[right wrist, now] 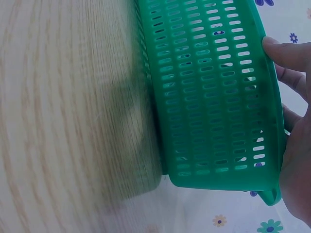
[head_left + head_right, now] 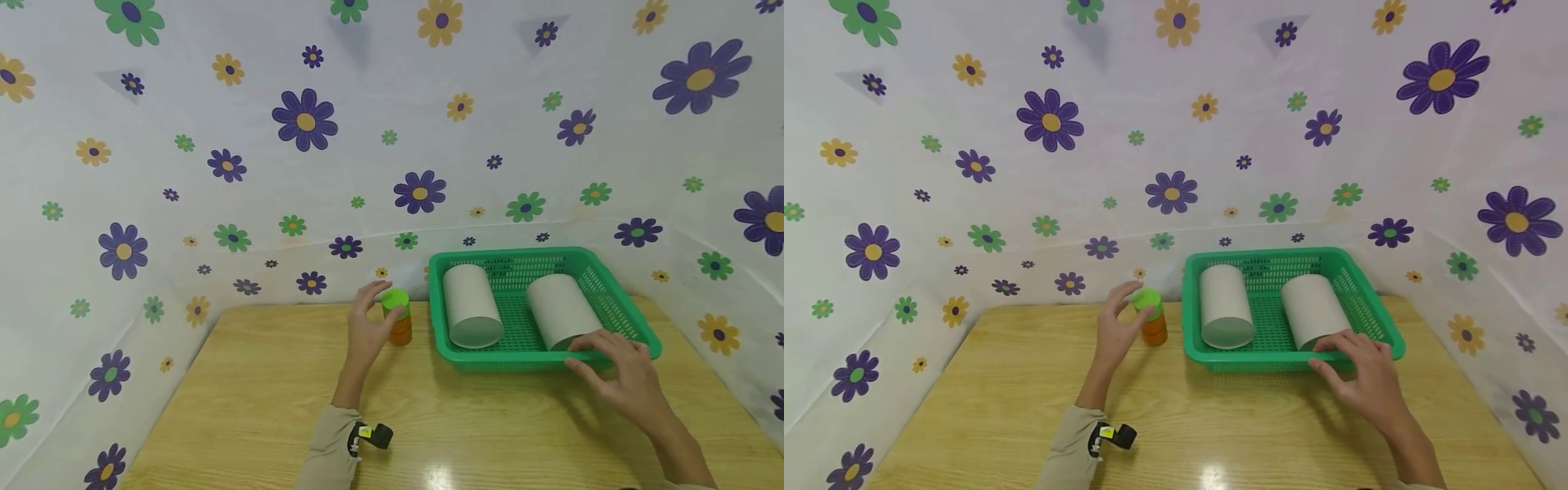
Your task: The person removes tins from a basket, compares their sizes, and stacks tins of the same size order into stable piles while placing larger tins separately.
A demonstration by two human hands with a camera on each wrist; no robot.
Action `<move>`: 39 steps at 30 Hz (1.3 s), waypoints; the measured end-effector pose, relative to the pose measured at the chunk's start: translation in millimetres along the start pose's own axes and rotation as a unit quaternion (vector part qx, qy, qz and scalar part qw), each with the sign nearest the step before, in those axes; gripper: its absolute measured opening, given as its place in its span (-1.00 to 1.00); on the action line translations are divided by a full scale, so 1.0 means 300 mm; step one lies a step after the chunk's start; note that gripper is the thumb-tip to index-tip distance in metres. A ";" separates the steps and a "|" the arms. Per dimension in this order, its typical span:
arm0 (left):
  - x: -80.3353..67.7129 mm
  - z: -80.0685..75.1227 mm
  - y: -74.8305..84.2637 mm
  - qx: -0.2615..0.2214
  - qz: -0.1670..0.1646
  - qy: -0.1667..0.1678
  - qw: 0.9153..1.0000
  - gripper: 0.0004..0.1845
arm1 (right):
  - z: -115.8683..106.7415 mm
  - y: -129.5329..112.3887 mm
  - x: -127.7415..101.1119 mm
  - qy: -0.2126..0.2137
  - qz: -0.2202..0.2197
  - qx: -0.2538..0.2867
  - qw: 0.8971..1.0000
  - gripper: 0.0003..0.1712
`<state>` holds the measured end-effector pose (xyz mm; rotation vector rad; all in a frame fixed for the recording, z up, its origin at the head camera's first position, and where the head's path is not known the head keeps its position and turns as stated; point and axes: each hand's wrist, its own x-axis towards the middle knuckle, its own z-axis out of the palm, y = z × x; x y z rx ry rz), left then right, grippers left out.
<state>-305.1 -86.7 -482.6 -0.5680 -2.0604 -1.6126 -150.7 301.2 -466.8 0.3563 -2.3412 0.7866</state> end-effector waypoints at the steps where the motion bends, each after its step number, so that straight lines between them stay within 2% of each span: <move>1: 0.005 -0.003 0.014 0.009 0.006 0.003 1.000 -0.54 | 0.000 0.000 0.001 0.000 0.000 0.001 1.000 -0.61; 4: 0.016 -0.007 0.053 0.028 0.034 0.015 0.999 -0.60 | -0.001 0.001 0.006 -0.002 -0.001 0.002 1.000 -0.62; 10: 0.018 0.009 0.118 0.013 0.106 0.024 0.994 -0.70 | -0.004 0.002 -0.002 -0.005 0.001 -0.002 1.000 -0.64; 14: 0.017 0.027 0.160 0.007 0.122 0.011 0.992 -0.70 | -0.007 0.005 -0.007 -0.006 0.000 -0.003 1.000 -0.63; 17: 0.012 0.041 0.190 0.005 0.115 -0.012 0.993 -0.70 | -0.006 0.007 -0.005 -0.007 -0.001 -0.003 1.000 -0.62; 21: 0.005 0.064 0.219 0.001 0.090 -0.059 0.994 -0.68 | -0.003 0.005 -0.003 -0.009 -0.002 -0.002 1.000 -0.62; 27: -0.001 0.102 0.249 -0.005 0.068 -0.116 0.991 -0.67 | -0.002 -0.001 0.000 -0.007 0.001 -0.002 1.000 -0.64; 32: 0.002 0.140 0.261 0.002 0.043 -0.164 0.986 -0.64 | -0.002 0.000 -0.004 -0.008 0.003 -0.003 1.000 -0.64; 39: 0.053 0.198 0.282 0.045 0.006 -0.224 0.974 -0.55 | 0.003 0.008 -0.007 -0.007 0.003 -0.003 1.000 -0.62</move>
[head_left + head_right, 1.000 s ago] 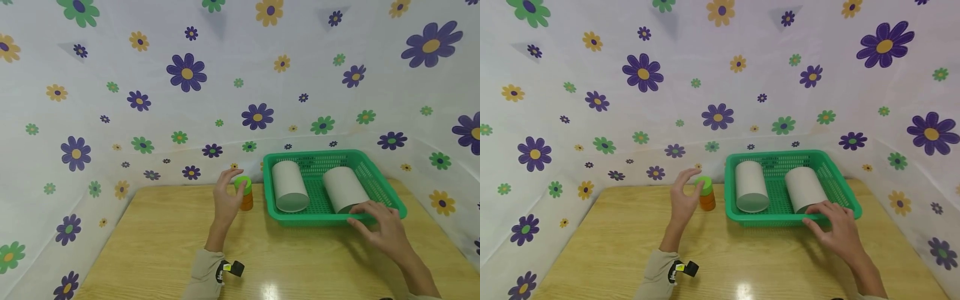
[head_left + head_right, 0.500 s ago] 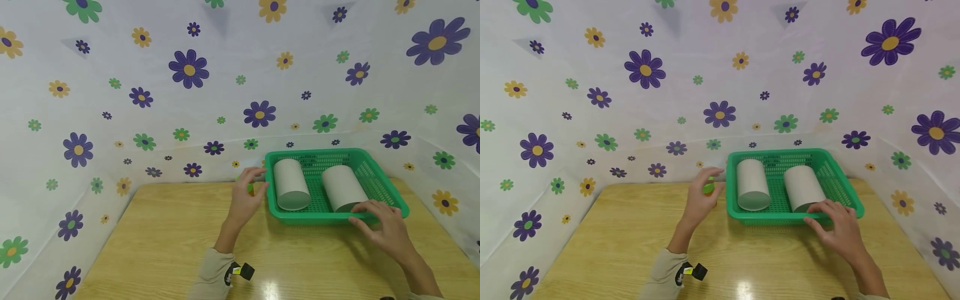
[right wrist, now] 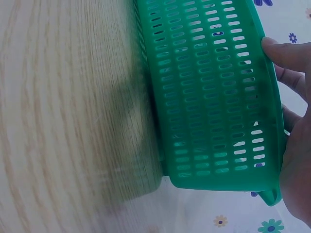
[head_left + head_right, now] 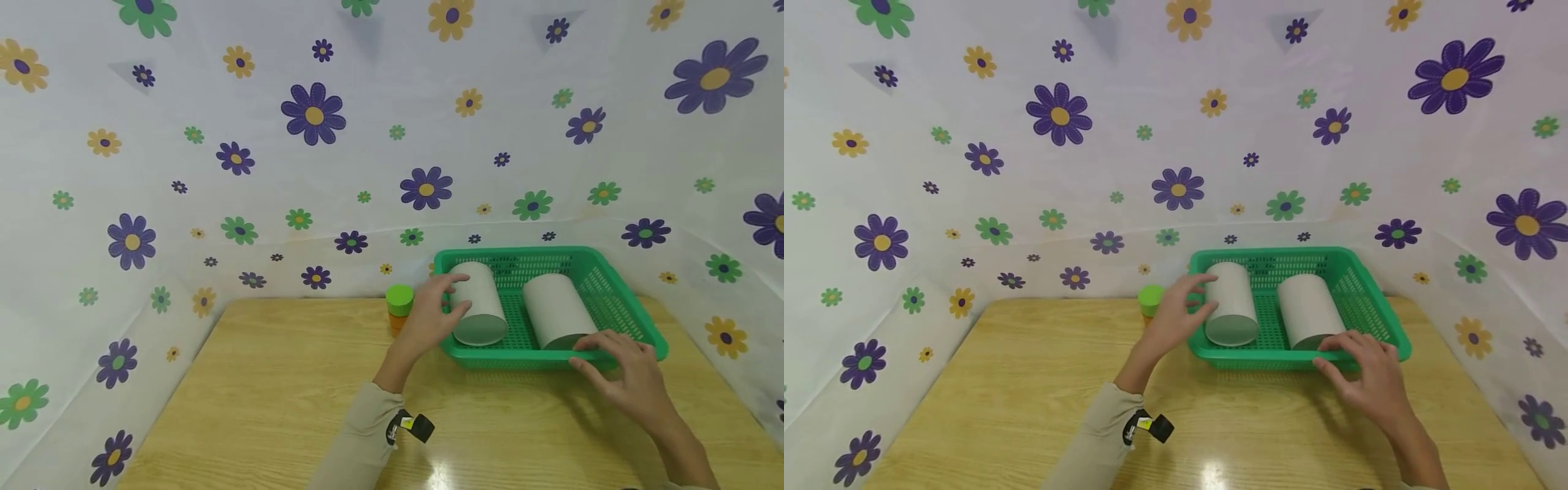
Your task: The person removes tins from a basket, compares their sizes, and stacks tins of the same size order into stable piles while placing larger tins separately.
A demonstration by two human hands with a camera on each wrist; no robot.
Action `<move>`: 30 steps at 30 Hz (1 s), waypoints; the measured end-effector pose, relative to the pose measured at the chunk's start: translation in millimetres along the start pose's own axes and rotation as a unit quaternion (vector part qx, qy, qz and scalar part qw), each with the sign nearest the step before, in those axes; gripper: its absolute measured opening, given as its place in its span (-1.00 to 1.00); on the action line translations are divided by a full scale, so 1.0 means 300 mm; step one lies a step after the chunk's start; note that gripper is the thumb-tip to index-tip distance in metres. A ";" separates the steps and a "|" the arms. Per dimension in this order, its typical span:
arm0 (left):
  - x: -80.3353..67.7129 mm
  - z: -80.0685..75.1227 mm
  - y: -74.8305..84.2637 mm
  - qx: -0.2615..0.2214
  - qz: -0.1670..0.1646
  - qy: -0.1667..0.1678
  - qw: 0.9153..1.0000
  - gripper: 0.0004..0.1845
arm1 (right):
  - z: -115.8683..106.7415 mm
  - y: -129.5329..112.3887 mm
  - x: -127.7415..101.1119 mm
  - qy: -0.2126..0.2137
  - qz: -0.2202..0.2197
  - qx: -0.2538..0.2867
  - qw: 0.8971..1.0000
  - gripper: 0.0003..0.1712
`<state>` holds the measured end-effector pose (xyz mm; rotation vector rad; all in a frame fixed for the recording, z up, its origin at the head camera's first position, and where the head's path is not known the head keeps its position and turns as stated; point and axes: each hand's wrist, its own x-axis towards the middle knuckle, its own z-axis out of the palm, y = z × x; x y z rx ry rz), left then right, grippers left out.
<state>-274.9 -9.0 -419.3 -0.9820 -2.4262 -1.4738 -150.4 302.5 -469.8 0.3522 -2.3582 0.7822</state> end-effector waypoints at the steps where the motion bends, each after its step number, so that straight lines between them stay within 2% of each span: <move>1: 0.009 0.005 0.000 0.006 -0.006 -0.008 1.000 -0.54 | 0.001 0.000 -0.001 -0.001 0.000 0.000 1.000 -0.62; 7: 0.077 0.044 -0.009 0.063 -0.030 -0.059 0.996 -0.54 | 0.004 -0.001 -0.007 0.001 -0.001 -0.004 1.000 -0.63; 13: 0.148 0.080 -0.024 0.138 -0.060 -0.079 0.985 -0.55 | 0.004 -0.001 -0.001 0.008 -0.005 -0.005 1.000 -0.61; 17: 0.172 0.099 -0.024 0.155 -0.109 -0.082 0.978 -0.53 | 0.003 -0.002 -0.006 0.012 -0.005 -0.003 1.000 -0.60; 22: 0.199 0.122 -0.028 0.167 -0.173 -0.066 0.968 -0.48 | 0.000 -0.005 -0.012 0.012 -0.004 0.000 1.000 -0.60; 26: 0.221 0.134 -0.037 0.172 -0.184 -0.065 0.965 -0.38 | 0.001 -0.006 -0.011 0.010 -0.002 0.000 1.000 -0.62; 30: 0.233 0.147 -0.042 0.179 -0.195 -0.093 0.960 -0.28 | 0.007 -0.003 -0.015 0.012 -0.001 0.000 1.000 -0.62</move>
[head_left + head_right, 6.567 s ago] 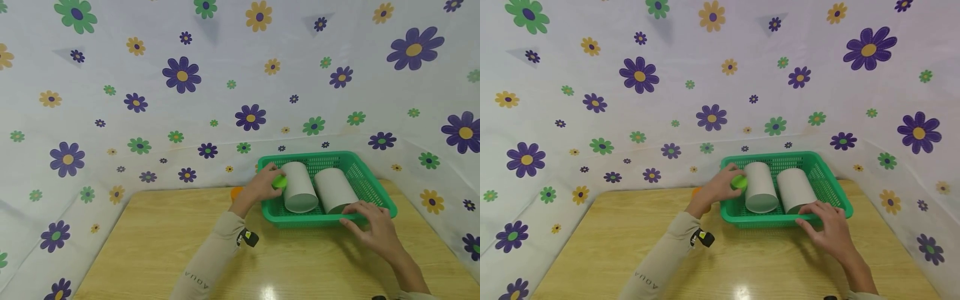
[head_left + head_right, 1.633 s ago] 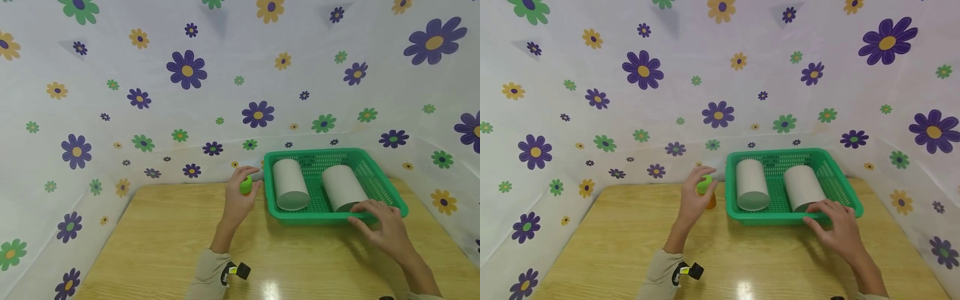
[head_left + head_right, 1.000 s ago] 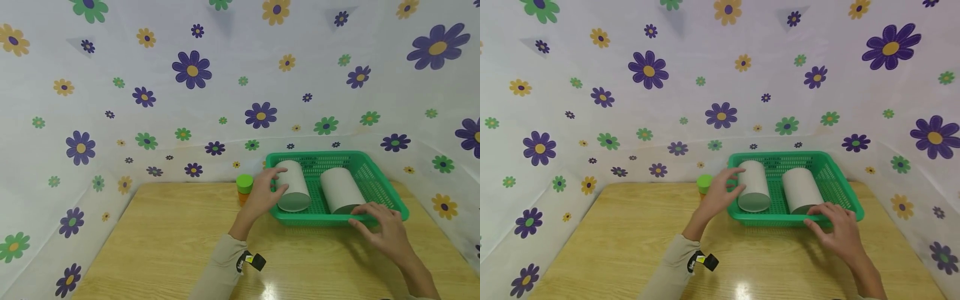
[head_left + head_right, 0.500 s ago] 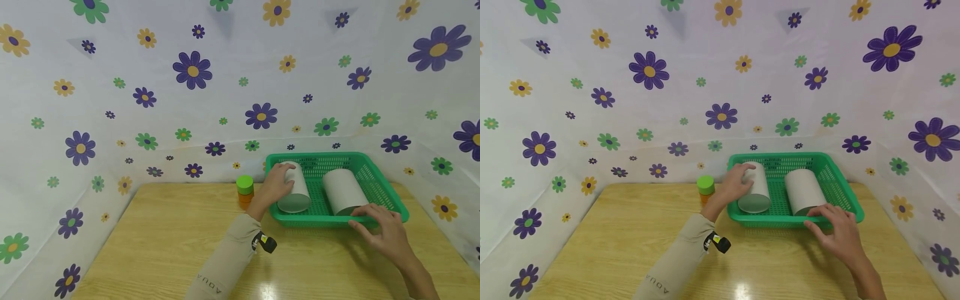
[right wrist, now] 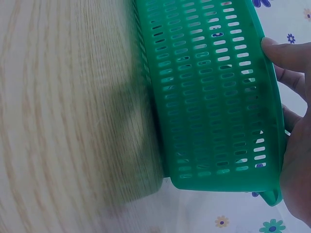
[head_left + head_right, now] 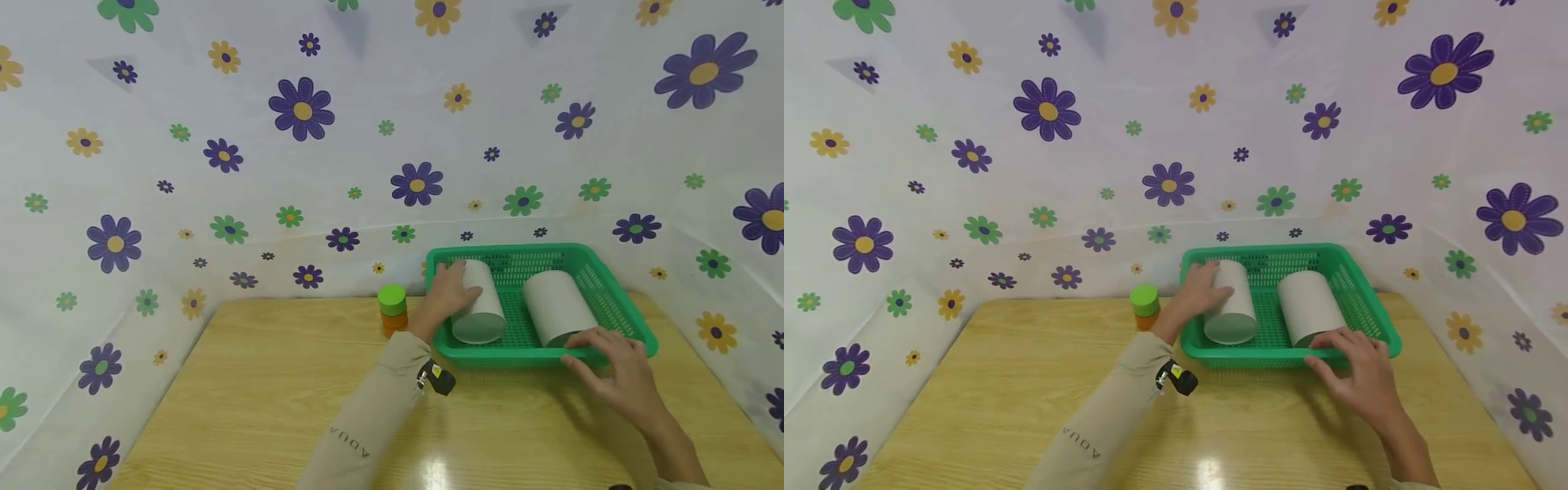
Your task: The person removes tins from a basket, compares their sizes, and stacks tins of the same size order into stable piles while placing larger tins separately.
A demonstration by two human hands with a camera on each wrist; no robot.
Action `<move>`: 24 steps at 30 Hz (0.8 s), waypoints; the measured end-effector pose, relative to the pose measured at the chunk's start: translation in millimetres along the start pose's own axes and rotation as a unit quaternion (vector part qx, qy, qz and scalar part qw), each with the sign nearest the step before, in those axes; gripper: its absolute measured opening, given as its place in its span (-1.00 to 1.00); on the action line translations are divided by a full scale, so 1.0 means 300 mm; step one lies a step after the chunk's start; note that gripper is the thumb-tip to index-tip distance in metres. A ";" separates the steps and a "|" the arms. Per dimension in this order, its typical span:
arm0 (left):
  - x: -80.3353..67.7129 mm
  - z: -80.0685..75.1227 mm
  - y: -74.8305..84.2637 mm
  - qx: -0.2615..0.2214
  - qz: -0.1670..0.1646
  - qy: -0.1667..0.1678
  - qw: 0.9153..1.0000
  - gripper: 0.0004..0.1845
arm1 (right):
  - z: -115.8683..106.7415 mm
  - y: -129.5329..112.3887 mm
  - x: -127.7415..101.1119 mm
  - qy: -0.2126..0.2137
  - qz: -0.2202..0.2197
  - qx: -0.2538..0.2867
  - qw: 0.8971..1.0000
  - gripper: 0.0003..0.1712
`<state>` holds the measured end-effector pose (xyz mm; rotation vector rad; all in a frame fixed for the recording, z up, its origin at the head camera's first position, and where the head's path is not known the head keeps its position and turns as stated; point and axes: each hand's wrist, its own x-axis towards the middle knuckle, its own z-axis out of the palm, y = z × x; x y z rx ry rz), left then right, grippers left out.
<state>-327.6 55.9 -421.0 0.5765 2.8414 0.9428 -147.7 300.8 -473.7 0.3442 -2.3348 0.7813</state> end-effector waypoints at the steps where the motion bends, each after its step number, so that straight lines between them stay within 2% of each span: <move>1: 0.004 0.000 0.004 -0.001 -0.004 -0.009 1.000 -0.26 | 0.000 0.000 0.001 0.000 -0.001 -0.001 1.000 -0.62; 6: 0.022 0.005 0.019 -0.021 -0.032 -0.048 0.998 -0.13 | 0.001 -0.001 0.000 0.000 -0.005 -0.003 1.000 -0.64; 14: 0.051 0.031 0.022 -0.058 -0.039 -0.073 0.995 0.01 | 0.001 -0.006 0.003 0.003 -0.009 -0.002 1.000 -0.66; 21: 0.047 0.052 0.035 -0.134 -0.057 -0.068 0.987 0.08 | -0.003 -0.005 -0.001 -0.002 -0.004 -0.003 1.000 -0.68; 24: 0.048 0.066 0.031 -0.176 -0.075 -0.067 0.979 0.09 | -0.005 -0.005 -0.002 -0.005 -0.002 -0.001 1.000 -0.69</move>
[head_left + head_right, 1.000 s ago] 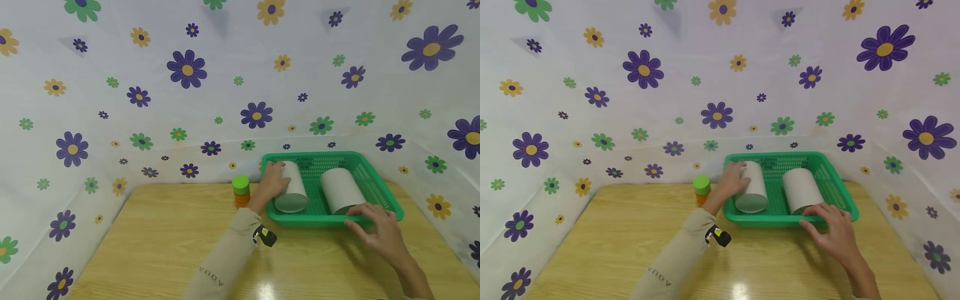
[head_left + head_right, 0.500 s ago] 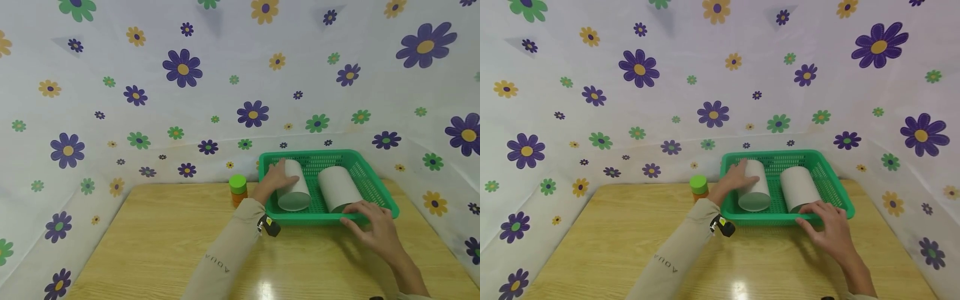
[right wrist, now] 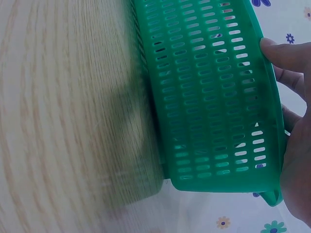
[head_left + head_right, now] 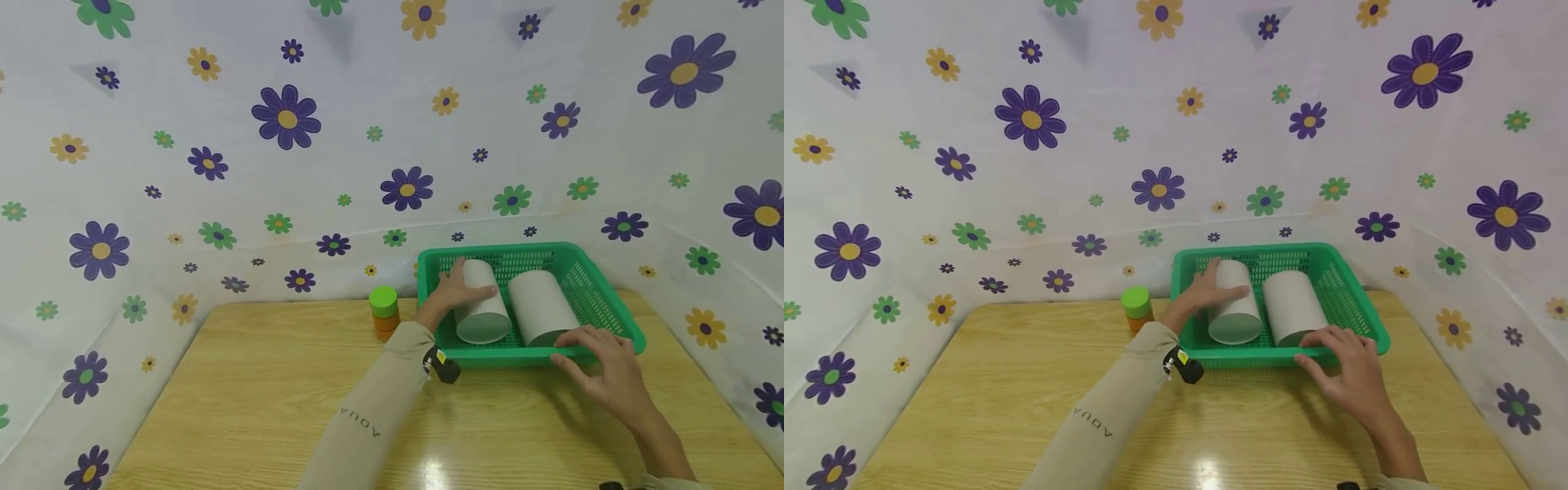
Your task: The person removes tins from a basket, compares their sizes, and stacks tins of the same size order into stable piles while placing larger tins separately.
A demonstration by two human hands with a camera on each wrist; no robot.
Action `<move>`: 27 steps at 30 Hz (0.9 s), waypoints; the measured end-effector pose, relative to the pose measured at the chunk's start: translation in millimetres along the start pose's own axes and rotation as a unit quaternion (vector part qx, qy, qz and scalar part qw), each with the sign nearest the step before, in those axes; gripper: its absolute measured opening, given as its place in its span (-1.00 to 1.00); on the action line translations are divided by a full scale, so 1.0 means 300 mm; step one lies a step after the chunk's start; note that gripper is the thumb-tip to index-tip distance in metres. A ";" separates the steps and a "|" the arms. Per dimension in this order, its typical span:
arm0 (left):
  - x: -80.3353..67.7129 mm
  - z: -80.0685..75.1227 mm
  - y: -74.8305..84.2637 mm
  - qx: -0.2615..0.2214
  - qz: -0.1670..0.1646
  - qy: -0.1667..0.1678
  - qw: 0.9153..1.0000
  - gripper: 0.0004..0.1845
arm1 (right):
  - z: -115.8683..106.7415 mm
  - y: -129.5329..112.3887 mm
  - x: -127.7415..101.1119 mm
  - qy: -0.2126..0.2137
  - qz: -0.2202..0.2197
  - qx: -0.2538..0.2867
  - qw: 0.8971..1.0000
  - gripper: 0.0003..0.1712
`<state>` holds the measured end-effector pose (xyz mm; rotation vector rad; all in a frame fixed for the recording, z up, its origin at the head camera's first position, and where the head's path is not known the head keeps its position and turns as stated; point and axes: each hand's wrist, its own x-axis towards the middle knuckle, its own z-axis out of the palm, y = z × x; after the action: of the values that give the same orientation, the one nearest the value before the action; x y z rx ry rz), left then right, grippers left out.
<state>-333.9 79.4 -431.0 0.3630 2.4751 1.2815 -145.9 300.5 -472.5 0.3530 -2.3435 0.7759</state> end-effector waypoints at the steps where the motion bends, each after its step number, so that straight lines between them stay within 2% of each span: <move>1: 0.002 0.002 -0.002 -0.016 -0.006 0.000 1.000 0.10 | 0.000 -0.002 0.001 0.000 0.000 0.000 1.000 -0.69; 7: 0.024 0.019 -0.012 -0.088 -0.041 0.004 0.995 0.13 | 0.004 -0.006 0.002 0.001 -0.001 0.001 1.000 -0.68; 13: 0.018 0.010 -0.009 -0.097 -0.053 0.010 0.994 0.12 | 0.005 -0.001 0.004 0.003 -0.007 0.000 1.000 -0.65; 21: -0.032 -0.030 0.031 -0.078 -0.023 0.049 0.995 0.08 | -0.001 0.020 0.007 0.000 -0.019 -0.002 1.000 -0.66; 27: -0.073 -0.038 0.056 -0.090 0.010 0.063 0.994 0.10 | -0.006 0.037 0.000 0.001 -0.020 0.001 1.000 -0.67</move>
<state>-317.2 72.3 -407.2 0.2710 2.4365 1.5660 -149.8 310.3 -476.2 0.3992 -2.3258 0.7590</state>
